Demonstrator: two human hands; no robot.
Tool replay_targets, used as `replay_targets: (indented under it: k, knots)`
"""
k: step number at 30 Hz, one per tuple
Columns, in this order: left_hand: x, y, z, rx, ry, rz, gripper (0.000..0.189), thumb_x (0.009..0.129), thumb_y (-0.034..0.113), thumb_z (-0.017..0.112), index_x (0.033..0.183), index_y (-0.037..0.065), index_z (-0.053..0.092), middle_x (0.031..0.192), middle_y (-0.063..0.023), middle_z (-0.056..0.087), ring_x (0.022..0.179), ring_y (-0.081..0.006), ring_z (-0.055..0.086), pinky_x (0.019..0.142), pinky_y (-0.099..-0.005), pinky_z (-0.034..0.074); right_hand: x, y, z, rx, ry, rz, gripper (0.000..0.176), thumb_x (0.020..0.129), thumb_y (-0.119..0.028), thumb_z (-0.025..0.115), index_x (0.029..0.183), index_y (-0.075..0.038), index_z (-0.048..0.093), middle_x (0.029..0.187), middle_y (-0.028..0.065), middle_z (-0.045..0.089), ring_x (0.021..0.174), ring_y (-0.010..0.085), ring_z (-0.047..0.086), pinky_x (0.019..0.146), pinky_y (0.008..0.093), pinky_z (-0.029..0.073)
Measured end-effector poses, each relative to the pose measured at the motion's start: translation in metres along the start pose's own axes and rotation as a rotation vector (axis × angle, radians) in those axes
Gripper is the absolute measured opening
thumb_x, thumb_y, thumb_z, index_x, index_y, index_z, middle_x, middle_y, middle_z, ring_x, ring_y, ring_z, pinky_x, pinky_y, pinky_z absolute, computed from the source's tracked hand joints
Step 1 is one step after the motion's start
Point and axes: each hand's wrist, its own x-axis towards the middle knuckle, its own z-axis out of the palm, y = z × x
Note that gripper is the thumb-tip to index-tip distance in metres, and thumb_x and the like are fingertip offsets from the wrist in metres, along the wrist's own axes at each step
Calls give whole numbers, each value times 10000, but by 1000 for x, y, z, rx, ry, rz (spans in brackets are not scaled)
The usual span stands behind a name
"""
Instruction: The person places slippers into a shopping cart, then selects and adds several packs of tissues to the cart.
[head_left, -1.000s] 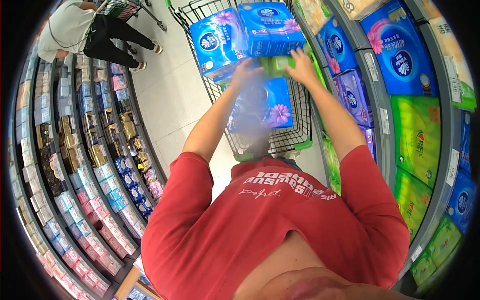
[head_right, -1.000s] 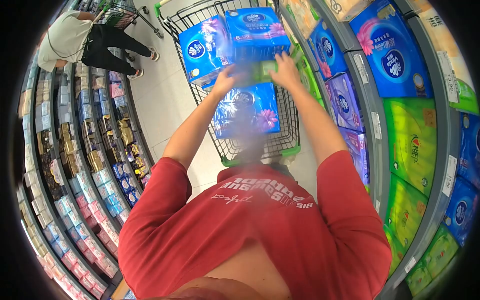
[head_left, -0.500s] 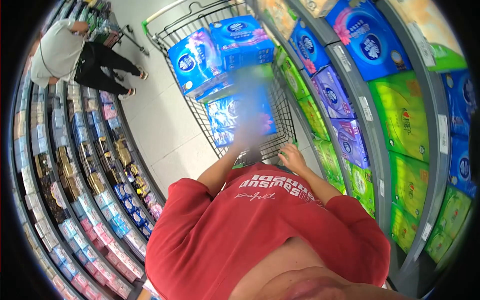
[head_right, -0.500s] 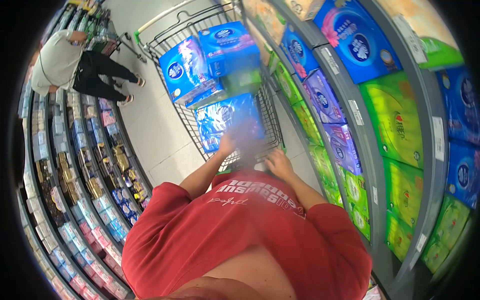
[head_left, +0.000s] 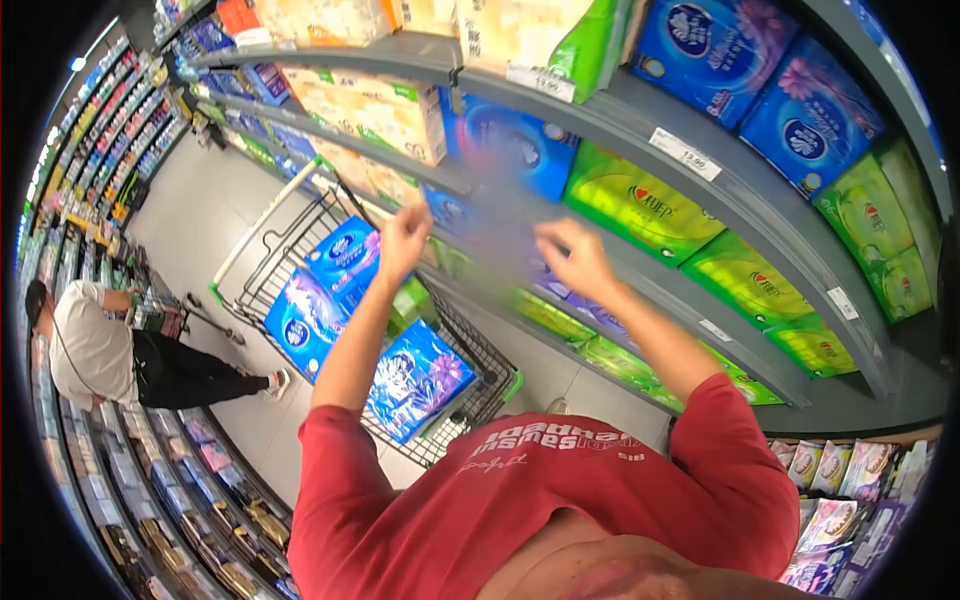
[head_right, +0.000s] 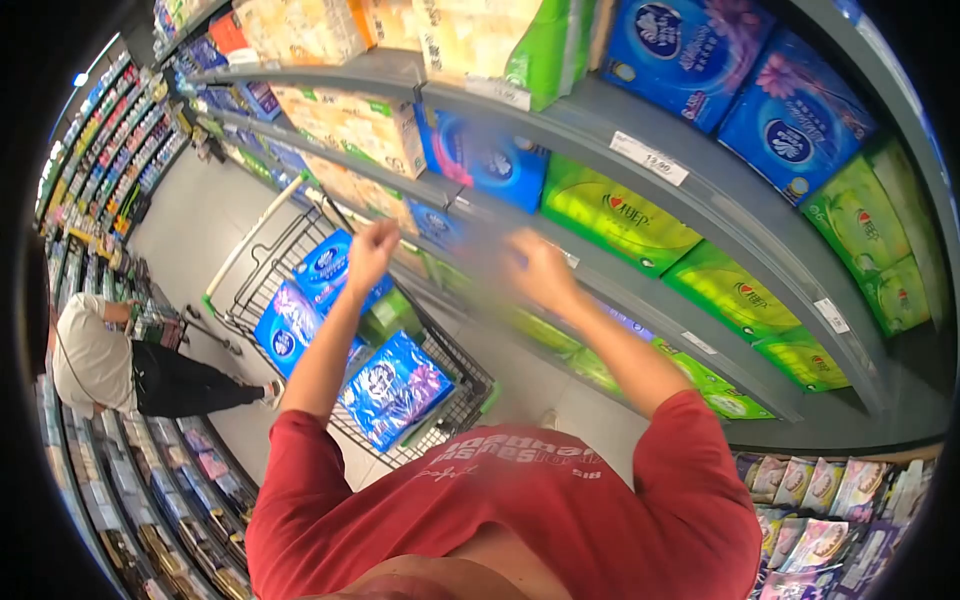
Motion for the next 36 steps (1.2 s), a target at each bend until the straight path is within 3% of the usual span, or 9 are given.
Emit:
replay_targets:
  k: [3,8,10,12,13,14,15,23,36]
  knots:
    - [91,68,4,-21,47,213,359,784,146,666,1090,-28,597,985,-151,669,895,-216,651,815,-312,500,86,-53,-72,1,281,-254,228,759,-125,669,955,-15,628,946,152,622,908,315,607,804,362,485]
    - [184,173,22,54,222,438,556,767,191,666,1259,3,486,1161,-186,574,1102,-256,532,912,-350,431,198,-70,-125,-484,760,-387,605,700,-291,747,1142,30,488,1159,200,523,1049,343,546,841,380,474]
    - [227,178,35,-12,259,388,572,766,176,657,1275,5,461,1168,-178,571,1124,-254,511,928,-350,412,226,-74,-130,-410,597,66,887,612,-442,790,1201,92,396,1200,270,471,1084,368,524,864,394,473]
    - [240,189,36,-73,292,334,589,764,161,648,1291,6,435,1175,-170,568,1146,-252,490,945,-351,393,245,-70,-134,-350,484,175,957,580,-484,796,1205,111,382,1201,286,468,1095,368,522,878,393,471]
    - [243,199,33,-220,82,250,591,767,143,637,1295,-2,415,1178,-154,566,1141,-244,486,951,-349,381,251,-67,-135,-291,359,283,1027,548,-526,803,1208,129,367,1203,301,465,1105,368,520,891,393,469]
    - [244,209,29,-364,-128,161,593,769,125,627,1298,-9,396,1182,-139,564,1136,-235,483,958,-347,369,255,-63,-136,-286,325,304,1031,545,-512,812,1219,129,367,1240,301,442,1120,372,517,900,392,469]
    - [239,220,26,-363,-130,165,593,769,125,627,1298,-9,396,1182,-139,564,1136,-235,483,958,-347,369,257,-61,-136,-285,330,303,1031,545,-512,812,1219,129,367,1240,301,442,1120,372,517,900,392,469]
    - [226,214,51,-548,-48,143,568,717,-53,614,1229,-36,370,1083,-159,564,1011,-222,545,887,-324,427,241,-50,-151,-193,337,231,796,596,-368,819,1173,57,473,1060,193,630,970,284,627,845,335,491]
    - [175,234,95,-530,89,293,584,662,26,673,1168,-26,388,1063,-152,572,953,-194,575,826,-300,465,165,-51,-196,-247,499,-74,759,579,-302,832,1157,20,460,1091,209,588,1027,347,568,870,404,460]
